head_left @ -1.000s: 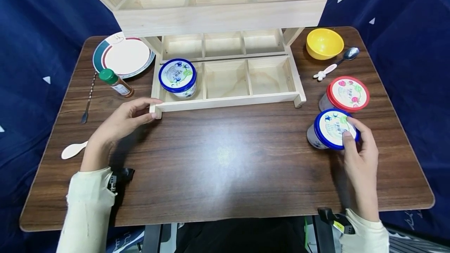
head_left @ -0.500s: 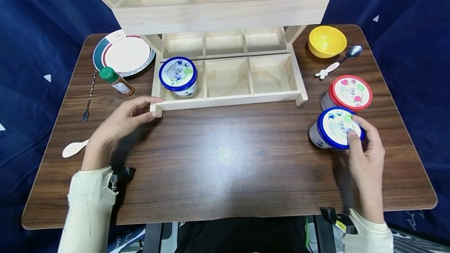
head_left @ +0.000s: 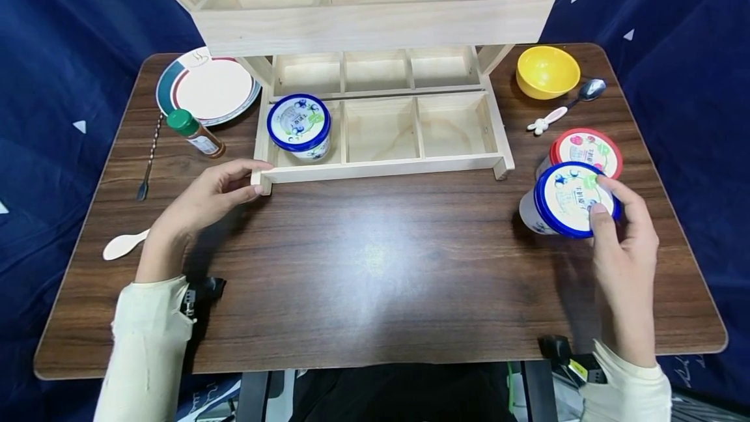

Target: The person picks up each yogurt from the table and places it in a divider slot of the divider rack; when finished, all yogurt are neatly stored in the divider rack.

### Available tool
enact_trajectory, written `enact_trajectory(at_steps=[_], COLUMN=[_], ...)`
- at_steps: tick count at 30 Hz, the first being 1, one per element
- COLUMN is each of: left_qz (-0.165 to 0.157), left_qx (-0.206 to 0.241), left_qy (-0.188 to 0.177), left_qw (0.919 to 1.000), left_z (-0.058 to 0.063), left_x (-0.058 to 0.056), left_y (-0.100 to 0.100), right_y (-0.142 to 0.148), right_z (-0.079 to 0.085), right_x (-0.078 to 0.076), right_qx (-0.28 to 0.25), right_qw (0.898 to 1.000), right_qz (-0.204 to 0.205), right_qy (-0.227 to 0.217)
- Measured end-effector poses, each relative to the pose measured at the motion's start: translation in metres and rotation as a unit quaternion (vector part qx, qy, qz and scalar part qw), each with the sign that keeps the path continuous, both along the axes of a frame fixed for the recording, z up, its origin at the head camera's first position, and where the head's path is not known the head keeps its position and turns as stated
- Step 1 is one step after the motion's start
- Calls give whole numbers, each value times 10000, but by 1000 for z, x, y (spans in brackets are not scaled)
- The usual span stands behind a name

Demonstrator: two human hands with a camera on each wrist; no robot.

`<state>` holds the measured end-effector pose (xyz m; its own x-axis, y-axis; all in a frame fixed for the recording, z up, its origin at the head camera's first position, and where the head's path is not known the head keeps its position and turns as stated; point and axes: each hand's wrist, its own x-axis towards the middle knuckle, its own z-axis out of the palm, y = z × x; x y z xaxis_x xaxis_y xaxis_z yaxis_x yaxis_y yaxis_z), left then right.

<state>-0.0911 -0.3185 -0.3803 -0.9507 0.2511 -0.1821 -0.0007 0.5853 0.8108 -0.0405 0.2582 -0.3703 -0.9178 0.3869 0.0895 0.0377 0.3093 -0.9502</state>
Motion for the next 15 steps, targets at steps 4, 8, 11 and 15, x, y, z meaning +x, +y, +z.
enact_trajectory(at_steps=[4,8,11,15], left_qz=[1,-10,-43,-15], left_qx=[-27,-42,-46,6], left_qy=[40,96,131,89], left_qw=[10000,9999,9999,10000], left_z=[1,1,0,-2], left_x=[1,1,0,1], left_y=[1,0,0,0], right_y=[-1,-5,-11,-20], right_z=[6,13,18,27], right_x=[-4,-9,-13,-19], right_qx=[286,399,119,14], right_qw=[9996,9989,9988,9973], right_qz=[34,142,241,389], right_qy=[69,188,400,618])
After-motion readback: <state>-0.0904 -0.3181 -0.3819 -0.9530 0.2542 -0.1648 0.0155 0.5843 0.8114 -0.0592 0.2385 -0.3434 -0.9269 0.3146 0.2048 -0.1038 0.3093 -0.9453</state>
